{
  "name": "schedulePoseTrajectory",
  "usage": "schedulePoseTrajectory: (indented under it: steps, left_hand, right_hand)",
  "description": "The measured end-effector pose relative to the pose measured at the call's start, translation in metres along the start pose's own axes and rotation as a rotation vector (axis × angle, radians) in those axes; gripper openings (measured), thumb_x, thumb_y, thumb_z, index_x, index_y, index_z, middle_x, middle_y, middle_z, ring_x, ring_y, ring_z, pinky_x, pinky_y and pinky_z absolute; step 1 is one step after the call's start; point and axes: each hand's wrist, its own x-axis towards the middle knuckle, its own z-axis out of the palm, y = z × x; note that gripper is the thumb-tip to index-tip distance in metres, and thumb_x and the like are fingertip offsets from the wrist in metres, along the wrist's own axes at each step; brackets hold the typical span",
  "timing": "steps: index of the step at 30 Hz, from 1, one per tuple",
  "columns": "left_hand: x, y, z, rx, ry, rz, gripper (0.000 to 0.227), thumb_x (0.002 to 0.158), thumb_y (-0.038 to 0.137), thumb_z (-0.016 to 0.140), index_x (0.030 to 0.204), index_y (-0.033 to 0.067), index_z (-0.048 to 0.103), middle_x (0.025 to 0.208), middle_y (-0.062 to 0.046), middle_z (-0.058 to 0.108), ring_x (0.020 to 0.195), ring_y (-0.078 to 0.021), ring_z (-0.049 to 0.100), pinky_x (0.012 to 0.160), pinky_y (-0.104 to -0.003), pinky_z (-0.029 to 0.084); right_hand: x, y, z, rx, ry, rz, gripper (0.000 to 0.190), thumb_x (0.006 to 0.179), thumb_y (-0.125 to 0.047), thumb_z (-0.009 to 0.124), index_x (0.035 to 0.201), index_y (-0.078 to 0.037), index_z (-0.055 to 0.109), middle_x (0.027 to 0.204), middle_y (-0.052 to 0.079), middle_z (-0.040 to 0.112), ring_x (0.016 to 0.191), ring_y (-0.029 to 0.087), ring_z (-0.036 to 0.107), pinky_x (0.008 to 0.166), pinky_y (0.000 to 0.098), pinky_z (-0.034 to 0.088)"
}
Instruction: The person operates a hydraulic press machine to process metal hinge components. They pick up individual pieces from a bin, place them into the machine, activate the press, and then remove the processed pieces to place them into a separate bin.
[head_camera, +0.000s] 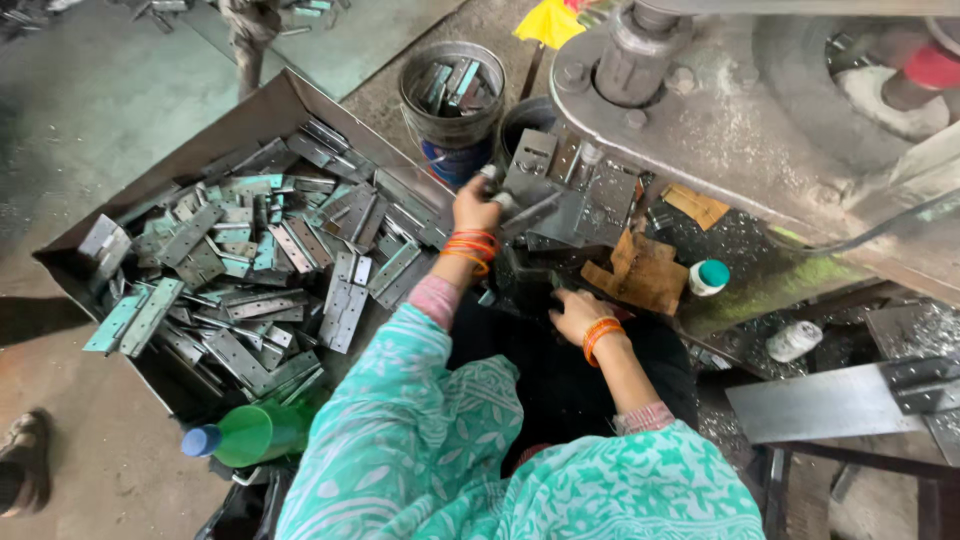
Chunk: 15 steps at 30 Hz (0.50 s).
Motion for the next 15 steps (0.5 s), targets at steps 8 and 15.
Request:
schedulePoseTrajectory:
  steps: [8, 15]
  left_hand:
    - [-0.065, -0.021, 0.076, 0.261, 0.027, 0.12, 0.041, 0.075, 0.01, 0.078, 0.114, 0.001, 0.072, 0.112, -0.02, 0.067, 0.101, -0.0396, 0.068, 0.089, -0.042, 0.057]
    - [-0.093, 0.031, 0.046, 0.979, -0.494, 0.367, 0.047, 0.075, 0.033, 0.076, 0.114, 0.0095, 0.072, 0.146, -0.011, 0.052, 0.142, -0.0403, 0.034, 0.106, -0.067, 0.032]
  right_hand:
    - [-0.004, 0.0, -0.003, 0.066, 0.011, -0.013, 0.047, 0.09, -0.036, 0.065, 0.133, -0.019, 0.063, 0.129, 0.019, 0.066, 0.123, 0.039, 0.06, 0.103, 0.0496, 0.05]
    - [-0.005, -0.009, -0.008, 0.04, -0.014, 0.039, 0.047, 0.09, -0.039, 0.064, 0.133, -0.02, 0.063, 0.13, 0.019, 0.063, 0.115, 0.044, 0.063, 0.095, 0.0532, 0.053]
